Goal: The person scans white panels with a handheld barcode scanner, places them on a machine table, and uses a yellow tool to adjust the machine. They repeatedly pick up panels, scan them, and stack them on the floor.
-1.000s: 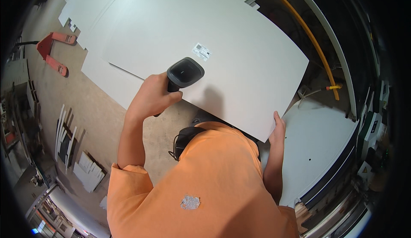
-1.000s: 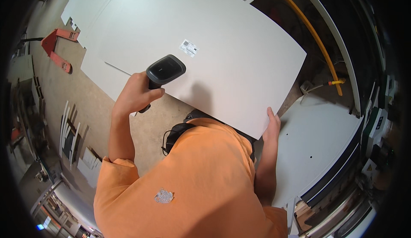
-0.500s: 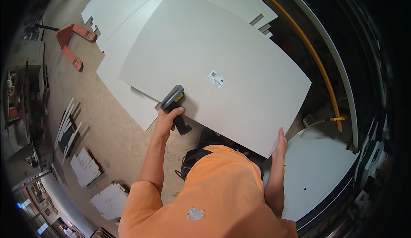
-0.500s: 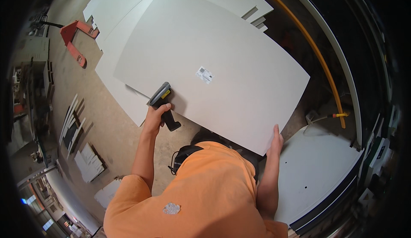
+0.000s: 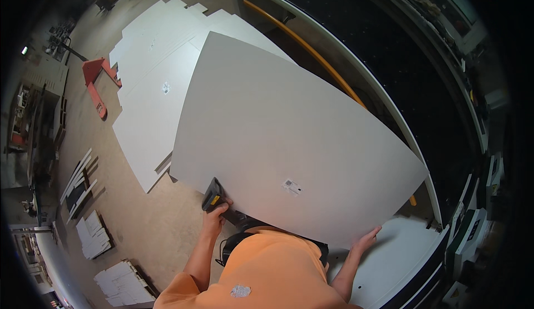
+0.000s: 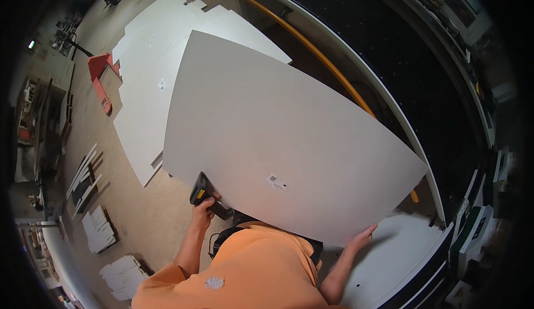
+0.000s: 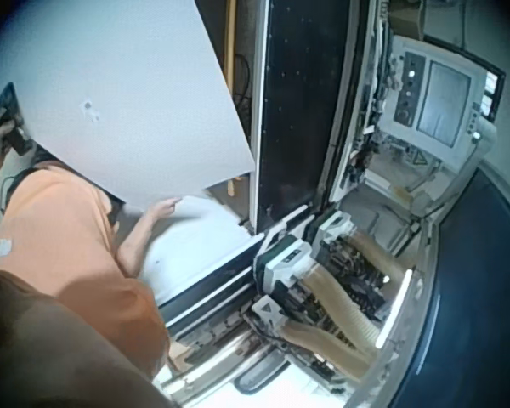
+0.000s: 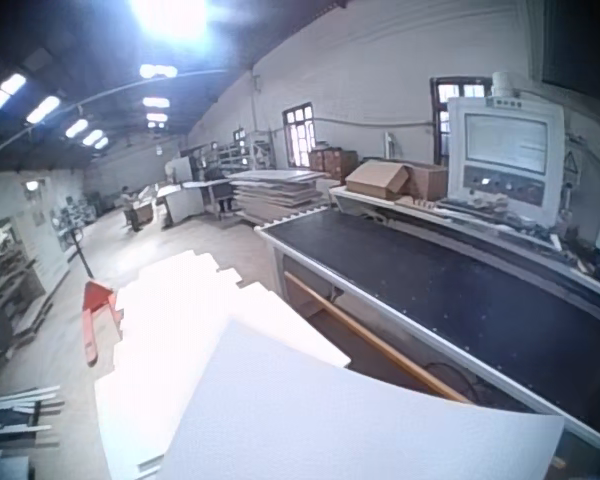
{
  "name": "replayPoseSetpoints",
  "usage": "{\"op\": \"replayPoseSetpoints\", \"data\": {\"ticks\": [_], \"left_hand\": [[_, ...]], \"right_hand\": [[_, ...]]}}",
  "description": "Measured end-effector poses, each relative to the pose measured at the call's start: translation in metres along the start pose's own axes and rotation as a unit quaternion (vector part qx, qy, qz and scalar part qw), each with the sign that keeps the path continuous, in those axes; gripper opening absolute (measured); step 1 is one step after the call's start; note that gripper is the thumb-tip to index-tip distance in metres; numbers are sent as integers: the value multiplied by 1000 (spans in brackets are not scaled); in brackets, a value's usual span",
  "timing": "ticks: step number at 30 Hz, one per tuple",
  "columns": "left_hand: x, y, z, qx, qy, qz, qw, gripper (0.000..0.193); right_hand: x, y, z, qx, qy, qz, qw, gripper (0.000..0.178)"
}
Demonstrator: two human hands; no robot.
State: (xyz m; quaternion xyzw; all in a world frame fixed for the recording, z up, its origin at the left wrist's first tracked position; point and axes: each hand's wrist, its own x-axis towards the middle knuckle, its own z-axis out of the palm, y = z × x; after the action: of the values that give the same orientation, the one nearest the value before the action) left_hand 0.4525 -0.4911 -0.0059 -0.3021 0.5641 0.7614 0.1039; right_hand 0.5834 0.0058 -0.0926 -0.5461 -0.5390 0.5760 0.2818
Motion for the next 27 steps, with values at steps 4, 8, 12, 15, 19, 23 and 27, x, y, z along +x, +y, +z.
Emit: {"op": "replayPoseSetpoints", "data": {"ticks": [4,8,12,15,19,23,27], "left_hand": [[2,17,40,-20,-40,25,999,24],[-10,12,108,34,-126,31,991,39],[-9,15,155,71,-221,21,972,33],[4,19,176,148,-212,-16,966,29],[27,21,207,152,-193,-24,969,31],[53,30,237,126,-248,18,961,31],[87,48,260,185,-279,11,942,32]], "right_hand": [[64,-43,-81,16,108,-36,993,83],[92,-57,-154,17,189,-67,980,81],[96,-51,-202,50,200,-64,976,80],[90,-40,-221,83,201,-58,974,77],[80,-22,-231,67,211,-42,974,73],[74,-2,-225,59,212,-68,973,72],[60,-7,-204,38,253,-64,965,72]]}}
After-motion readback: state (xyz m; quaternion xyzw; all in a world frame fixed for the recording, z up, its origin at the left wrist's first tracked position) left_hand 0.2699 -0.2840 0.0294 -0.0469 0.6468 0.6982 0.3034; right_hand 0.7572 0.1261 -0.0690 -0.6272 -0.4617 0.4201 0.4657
